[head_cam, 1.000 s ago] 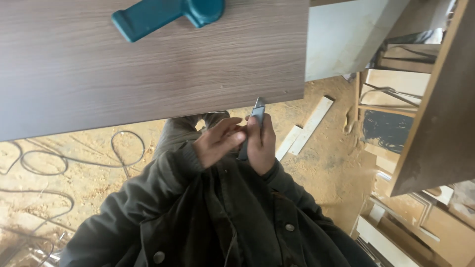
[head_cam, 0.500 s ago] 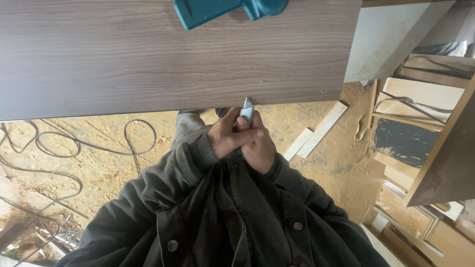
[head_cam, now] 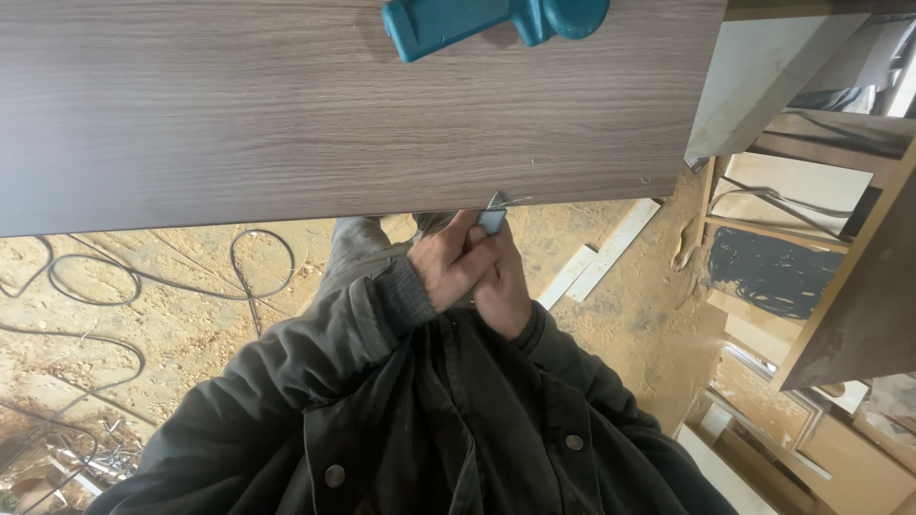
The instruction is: The person secures a large wooden board to a workbench using a blue clamp. They then use a utility knife to carefully trim the edge of the board, removing excess material along the length of the piece.
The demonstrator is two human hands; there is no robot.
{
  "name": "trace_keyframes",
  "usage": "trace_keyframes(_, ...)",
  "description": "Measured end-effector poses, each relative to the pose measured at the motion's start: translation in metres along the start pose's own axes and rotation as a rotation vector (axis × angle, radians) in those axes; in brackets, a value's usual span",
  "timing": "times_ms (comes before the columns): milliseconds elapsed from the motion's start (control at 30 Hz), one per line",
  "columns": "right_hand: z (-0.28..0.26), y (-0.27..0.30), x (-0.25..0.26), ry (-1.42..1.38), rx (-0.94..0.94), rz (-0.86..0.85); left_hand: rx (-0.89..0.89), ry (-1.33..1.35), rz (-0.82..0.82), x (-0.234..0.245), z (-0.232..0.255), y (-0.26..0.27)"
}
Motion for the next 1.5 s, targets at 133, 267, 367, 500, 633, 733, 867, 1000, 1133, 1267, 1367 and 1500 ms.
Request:
trace_keyframes(133,-0.004,0.000,-0.006,-0.072,-0.044,0.007,0.069,-0.043,-0.019,0.005,0.000,0.001)
trace_keyframes(267,-0.006,-0.002,-0.012,-0.072,-0.005,-0.019,0.142,-0.014,-0.026,0.011,0.001,0.006)
trace_keyframes(367,-0.022,-0.002,-0.016,-0.074,0.002,-0.027,0.093,-0.028,-0.005,0.014,-0.002,0.009)
trace_keyframes(500,-0.023,-0.004,-0.022,0.041,-0.032,-0.037,0.087,-0.038,-0.005,0.019,0.002,0.014)
trace_keyframes(633,-0.008,0.004,-0.027,-0.124,-0.040,-0.052,0.150,-0.043,0.022,0.022,0.001,0.013)
trace_keyframes(733,-0.012,0.003,-0.032,0.015,-0.076,-0.035,0.164,-0.050,0.021,0.027,-0.001,0.017)
trace_keyframes(867,-0.008,0.002,-0.041,-0.061,-0.019,-0.039,0.153,-0.040,0.017,0.035,-0.002,0.021)
trace_keyframes(1000,-0.011,-0.002,-0.048,0.002,-0.067,-0.042,0.205,-0.055,0.008,0.040,-0.011,0.025)
trace_keyframes(1133,-0.009,0.000,-0.056,-0.087,-0.051,-0.040,0.108,-0.046,0.014,0.046,-0.009,0.028)
trace_keyframes(1267,-0.014,0.001,-0.064,-0.063,-0.060,-0.061,0.142,-0.011,0.037,0.050,-0.013,0.033)
trace_keyframes(1367,-0.014,-0.004,-0.072,-0.078,-0.053,-0.048,0.163,-0.047,0.043,0.056,-0.020,0.035)
trace_keyframes(1500,-0.007,0.003,-0.077,-0.113,-0.044,-0.072,0.142,-0.035,0.056,0.066,-0.009,0.043)
Point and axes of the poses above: each hand's wrist, its own y-axis away from the middle knuckle, its own x-axis out of the back of the hand, z = x × y, the point moved 3 cm from there along -y, towards the middle knuckle, and after that the axes turned 4 degrees about y, right-handed, at the moved point
